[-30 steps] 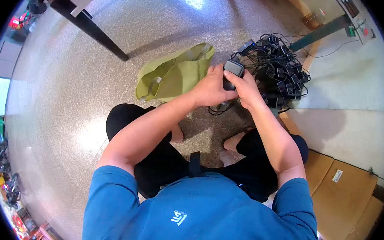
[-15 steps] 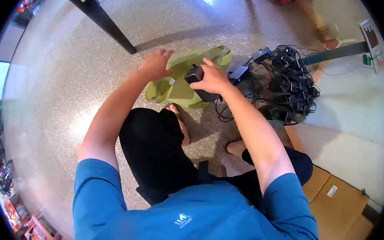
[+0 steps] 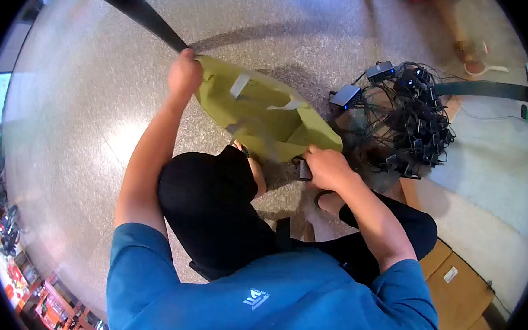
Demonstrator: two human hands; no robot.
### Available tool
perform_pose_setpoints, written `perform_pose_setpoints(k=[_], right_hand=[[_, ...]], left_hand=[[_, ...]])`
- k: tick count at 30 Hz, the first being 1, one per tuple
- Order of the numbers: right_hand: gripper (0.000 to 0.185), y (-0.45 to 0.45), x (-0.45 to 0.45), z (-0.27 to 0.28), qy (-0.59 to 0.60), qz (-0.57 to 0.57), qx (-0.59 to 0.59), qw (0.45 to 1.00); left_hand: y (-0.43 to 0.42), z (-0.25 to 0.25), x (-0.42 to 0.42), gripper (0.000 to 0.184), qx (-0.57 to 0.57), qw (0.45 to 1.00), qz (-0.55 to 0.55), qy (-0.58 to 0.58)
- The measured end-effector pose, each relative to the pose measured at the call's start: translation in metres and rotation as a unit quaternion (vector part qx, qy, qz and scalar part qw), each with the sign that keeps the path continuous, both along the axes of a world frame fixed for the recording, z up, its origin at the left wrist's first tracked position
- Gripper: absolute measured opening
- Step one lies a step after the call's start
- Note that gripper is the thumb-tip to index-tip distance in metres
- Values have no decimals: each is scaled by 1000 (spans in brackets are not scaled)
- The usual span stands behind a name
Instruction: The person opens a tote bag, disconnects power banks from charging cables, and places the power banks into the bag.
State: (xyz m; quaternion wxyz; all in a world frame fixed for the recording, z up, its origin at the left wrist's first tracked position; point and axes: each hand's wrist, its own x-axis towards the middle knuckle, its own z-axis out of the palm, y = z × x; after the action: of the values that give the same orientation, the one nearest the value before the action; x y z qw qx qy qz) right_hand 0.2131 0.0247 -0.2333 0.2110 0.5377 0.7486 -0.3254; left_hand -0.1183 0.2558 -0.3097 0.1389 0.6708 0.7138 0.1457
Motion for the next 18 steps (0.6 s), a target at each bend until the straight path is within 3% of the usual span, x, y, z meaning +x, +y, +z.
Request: perform_pose_setpoints(k=[2,4,7,9,11,15,17,18], right_hand=[[53,-11,19,-3,11,-30,18,999],[53,-14,35,-7,49,-78,57,994],[67,14,38,2,90,-208,-125,966],[69,9,39,-30,354,-263,-11,897],[57,20,24,-31,358,-408,-177,821],[39,56,-5,-67,343,-564,-344,668],[39,65,-16,-74,382,-609,-372,587],[39,70,-19,-82,374,-620,-352,593]], left_hand=[[-2,-7,-15,33,48,997,23,-49],[-18,-7,-15,35,25,998,24,-50],[-54,2,-11,37,-5,998,29,-46],[-67,-12,-15,37,11,998,21,-59],[-79,-8,-12,36,1,999,16,-49],[-101,-4,-8,35,2,998,7,-57],[-109,-9,-12,35,28,997,1,-73],[-111,-12,-13,34,44,995,-3,-85]])
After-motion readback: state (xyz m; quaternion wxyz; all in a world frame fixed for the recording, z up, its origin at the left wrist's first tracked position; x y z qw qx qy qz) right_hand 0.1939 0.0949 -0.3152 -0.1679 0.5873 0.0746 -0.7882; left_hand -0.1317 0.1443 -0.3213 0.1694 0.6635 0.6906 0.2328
